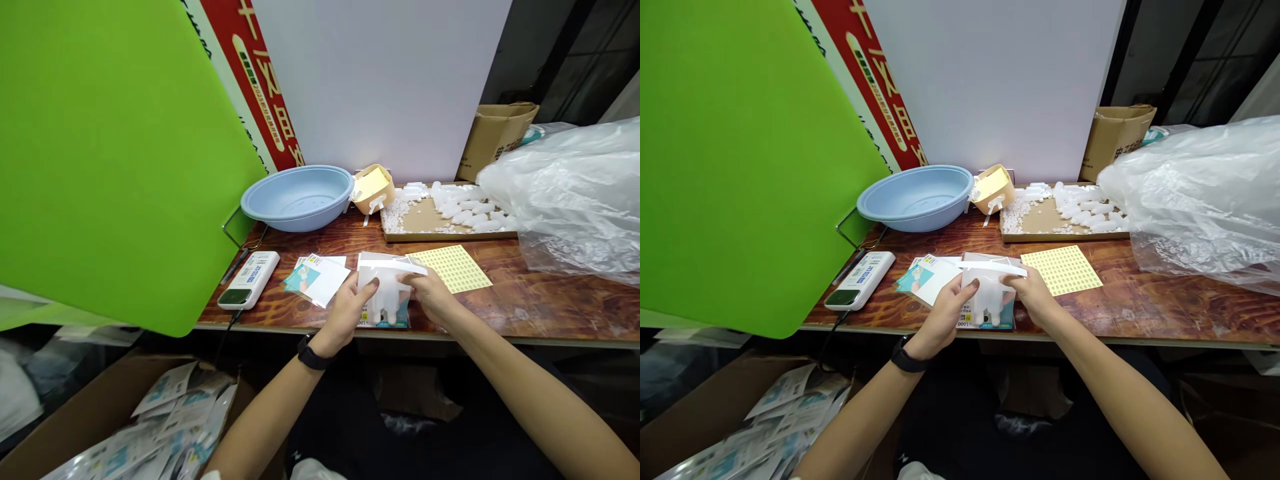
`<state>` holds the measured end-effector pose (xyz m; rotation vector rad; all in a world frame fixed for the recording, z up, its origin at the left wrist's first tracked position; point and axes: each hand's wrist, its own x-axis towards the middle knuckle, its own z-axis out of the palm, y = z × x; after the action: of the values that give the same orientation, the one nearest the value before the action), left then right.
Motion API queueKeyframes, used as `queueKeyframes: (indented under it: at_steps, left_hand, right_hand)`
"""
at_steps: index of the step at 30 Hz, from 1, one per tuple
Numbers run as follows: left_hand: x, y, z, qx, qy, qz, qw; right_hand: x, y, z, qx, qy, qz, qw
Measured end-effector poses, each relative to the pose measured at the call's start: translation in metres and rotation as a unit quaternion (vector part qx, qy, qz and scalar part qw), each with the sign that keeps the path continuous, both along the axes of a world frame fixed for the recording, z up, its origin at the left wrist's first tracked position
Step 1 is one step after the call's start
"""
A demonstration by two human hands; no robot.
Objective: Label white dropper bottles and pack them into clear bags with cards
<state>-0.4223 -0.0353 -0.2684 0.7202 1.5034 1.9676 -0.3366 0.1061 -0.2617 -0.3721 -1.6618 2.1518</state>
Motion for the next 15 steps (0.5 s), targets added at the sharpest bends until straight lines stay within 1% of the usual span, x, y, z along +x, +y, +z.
queueKeyframes:
  at_steps: [3, 7, 9, 13, 15]
  left_hand:
    - [-0.004, 0.001, 0.000, -0.004, 0.011, 0.008, 1.000]
    - [-0.010, 0.000, 0.002, -0.024, 0.016, -0.013, 1.000]
    - [-0.011, 0.000, 0.004, -0.035, 0.023, -0.021, 0.999]
    - [-0.013, 0.000, 0.006, -0.053, 0.040, -0.010, 0.998]
    - [-0.015, 0.000, 0.008, -0.051, 0.064, 0.014, 0.997]
  right_hand:
    - [0.001, 0.000, -0.001, 0.001, -0.008, 0.022, 1.000]
    - [0.001, 0.000, -0.002, 0.011, -0.008, 0.009, 1.000]
    - [0.002, -0.001, -0.002, 0.014, -0.012, 0.017, 1.000]
    - [0.003, -0.002, 0.000, 0.020, -0.024, 0.040, 0.999]
    - [0.003, -0.002, 0.001, 0.024, -0.025, 0.040, 0.999]
